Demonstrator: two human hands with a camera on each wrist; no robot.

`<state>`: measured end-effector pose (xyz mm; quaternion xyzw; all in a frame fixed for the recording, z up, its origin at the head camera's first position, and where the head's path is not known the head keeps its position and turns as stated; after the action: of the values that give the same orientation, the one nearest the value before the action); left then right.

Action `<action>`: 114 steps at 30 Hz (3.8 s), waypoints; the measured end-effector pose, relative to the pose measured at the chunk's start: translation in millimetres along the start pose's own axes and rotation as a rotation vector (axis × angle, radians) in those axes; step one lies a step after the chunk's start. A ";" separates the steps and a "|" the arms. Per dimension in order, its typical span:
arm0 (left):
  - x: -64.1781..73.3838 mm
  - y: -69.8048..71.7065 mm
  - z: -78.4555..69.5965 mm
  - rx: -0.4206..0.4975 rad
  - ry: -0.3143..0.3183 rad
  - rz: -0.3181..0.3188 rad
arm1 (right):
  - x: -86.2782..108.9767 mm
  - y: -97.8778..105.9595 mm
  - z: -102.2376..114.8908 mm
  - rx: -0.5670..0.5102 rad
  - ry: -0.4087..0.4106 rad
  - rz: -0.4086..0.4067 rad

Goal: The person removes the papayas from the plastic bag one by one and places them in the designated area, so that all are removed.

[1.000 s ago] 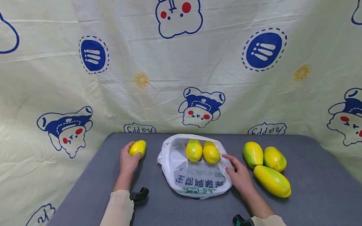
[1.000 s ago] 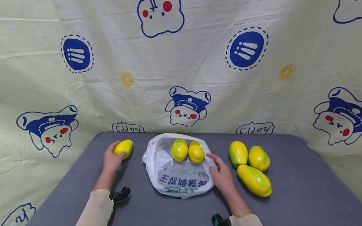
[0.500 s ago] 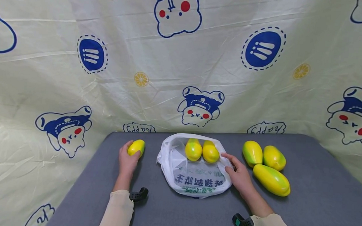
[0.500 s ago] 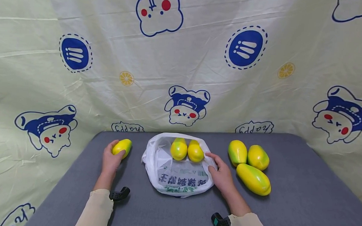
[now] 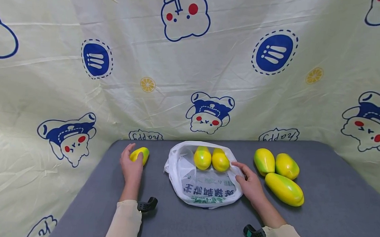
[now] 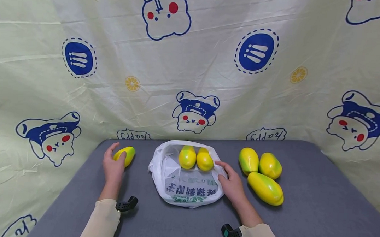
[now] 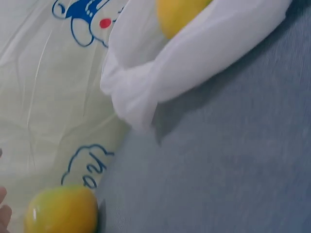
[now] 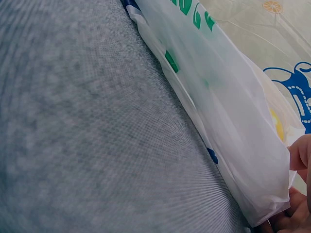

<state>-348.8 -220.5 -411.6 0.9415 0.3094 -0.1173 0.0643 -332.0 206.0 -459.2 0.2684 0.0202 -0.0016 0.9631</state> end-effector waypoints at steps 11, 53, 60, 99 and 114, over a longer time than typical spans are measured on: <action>21.5 -33.9 -33.1 0.177 -0.104 0.099 | 0.7 3.1 -1.3 0.013 -0.006 -0.003; 89.0 -167.4 -11.3 0.229 0.312 0.584 | 0.2 -0.2 -0.4 0.012 -0.012 -0.011; 92.6 -177.6 -0.2 0.237 0.338 0.623 | 0.1 0.4 3.1 0.011 -0.013 -0.012; 100.9 -185.4 4.6 0.158 0.351 0.467 | 0.2 -0.3 2.3 0.043 0.005 -0.014; 104.7 -163.9 -12.1 0.076 0.230 0.502 | -1.7 -2.8 1.3 0.051 0.008 -0.005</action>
<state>-362.7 -27.5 -435.1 0.9975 0.0671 -0.0015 0.0205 -333.7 202.9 -459.5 0.2930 0.0245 -0.0035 0.9558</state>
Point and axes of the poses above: each hand's wrist, its own x-axis away from the middle knuckle, its own y-axis out of the back of the hand, z = x × y, the point moved 7 cm from there along -x, towards the middle knuckle, and after that the axes turned 7 degrees about x, right-handed, at the moved point
